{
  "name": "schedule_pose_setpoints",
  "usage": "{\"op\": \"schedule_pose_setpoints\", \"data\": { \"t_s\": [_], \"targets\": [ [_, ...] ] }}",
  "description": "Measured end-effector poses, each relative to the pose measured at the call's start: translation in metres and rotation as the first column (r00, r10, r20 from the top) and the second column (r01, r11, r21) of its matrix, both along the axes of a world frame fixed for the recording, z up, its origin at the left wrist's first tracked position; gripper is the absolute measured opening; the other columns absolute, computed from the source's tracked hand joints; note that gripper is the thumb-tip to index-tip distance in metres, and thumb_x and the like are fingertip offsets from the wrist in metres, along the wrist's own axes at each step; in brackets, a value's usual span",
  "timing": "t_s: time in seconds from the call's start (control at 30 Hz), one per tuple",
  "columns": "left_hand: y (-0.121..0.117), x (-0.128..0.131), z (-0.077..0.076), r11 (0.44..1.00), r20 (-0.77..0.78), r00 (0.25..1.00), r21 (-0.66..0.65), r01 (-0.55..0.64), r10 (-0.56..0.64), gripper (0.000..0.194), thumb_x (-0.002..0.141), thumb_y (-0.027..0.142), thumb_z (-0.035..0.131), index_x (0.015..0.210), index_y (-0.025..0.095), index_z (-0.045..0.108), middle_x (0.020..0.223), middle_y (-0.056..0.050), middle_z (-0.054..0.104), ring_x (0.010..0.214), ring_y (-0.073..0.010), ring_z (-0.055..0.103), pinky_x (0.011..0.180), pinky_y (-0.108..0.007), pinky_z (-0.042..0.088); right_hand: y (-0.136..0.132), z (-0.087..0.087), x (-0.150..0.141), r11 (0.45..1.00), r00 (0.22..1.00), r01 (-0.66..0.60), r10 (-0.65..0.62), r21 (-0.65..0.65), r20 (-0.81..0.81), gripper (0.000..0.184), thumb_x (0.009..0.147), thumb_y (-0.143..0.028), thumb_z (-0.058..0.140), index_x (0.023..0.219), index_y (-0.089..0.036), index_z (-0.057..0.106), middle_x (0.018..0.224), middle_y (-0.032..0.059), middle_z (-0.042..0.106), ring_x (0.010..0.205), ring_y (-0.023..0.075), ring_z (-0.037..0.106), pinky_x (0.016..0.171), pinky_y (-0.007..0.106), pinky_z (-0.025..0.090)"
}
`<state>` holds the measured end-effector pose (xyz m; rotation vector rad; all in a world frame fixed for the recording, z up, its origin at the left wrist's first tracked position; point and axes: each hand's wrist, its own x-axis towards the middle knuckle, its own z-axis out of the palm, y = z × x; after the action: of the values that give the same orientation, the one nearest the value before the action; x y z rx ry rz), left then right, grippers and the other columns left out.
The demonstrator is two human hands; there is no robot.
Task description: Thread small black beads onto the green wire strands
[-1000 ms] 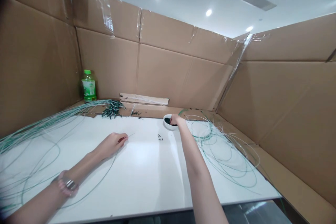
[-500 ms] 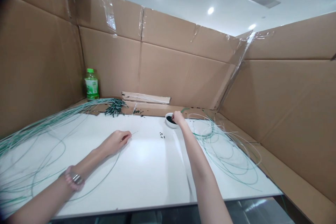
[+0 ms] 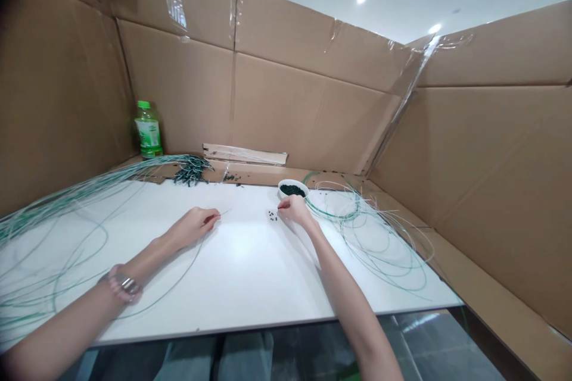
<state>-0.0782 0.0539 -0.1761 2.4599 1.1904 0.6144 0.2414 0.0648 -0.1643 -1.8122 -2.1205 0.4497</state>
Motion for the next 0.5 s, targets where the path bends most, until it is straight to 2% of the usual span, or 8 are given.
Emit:
{"op": "schedule_pose_setpoints", "data": {
  "t_s": [0.17, 0.5],
  "targets": [
    [-0.0009, -0.0003, 0.0015, 1.0, -0.011, 1.0, 0.004, -0.005, 0.005, 0.03, 0.087, 0.029, 0.033, 0.077, 0.017, 0.059, 0.062, -0.005, 0.061, 0.057, -0.016, 0.055, 0.06, -0.024, 0.037, -0.0015, -0.0124, 0.0016, 0.999, 0.999, -0.026, 0.025, -0.041, -0.026, 0.025, 0.089, -0.032, 0.054, 0.106, -0.014, 0.058, 0.106, 0.0061, 0.061, 0.09, 0.0167, 0.061, 0.078, 0.035, 0.052],
    [-0.0009, -0.0006, 0.0013, 1.0, -0.018, 1.0, -0.006, -0.004, 0.004, 0.03, 0.087, 0.031, 0.034, 0.078, 0.017, 0.059, 0.062, -0.004, 0.061, 0.057, -0.0157, 0.054, 0.06, -0.024, 0.037, -0.0049, -0.0084, -0.0005, 0.999, 1.0, -0.024, 0.024, -0.04, -0.002, 0.025, 0.089, -0.032, 0.054, 0.106, -0.015, 0.059, 0.107, 0.006, 0.061, 0.09, 0.0167, 0.06, 0.078, 0.035, 0.052]
  ]
}}
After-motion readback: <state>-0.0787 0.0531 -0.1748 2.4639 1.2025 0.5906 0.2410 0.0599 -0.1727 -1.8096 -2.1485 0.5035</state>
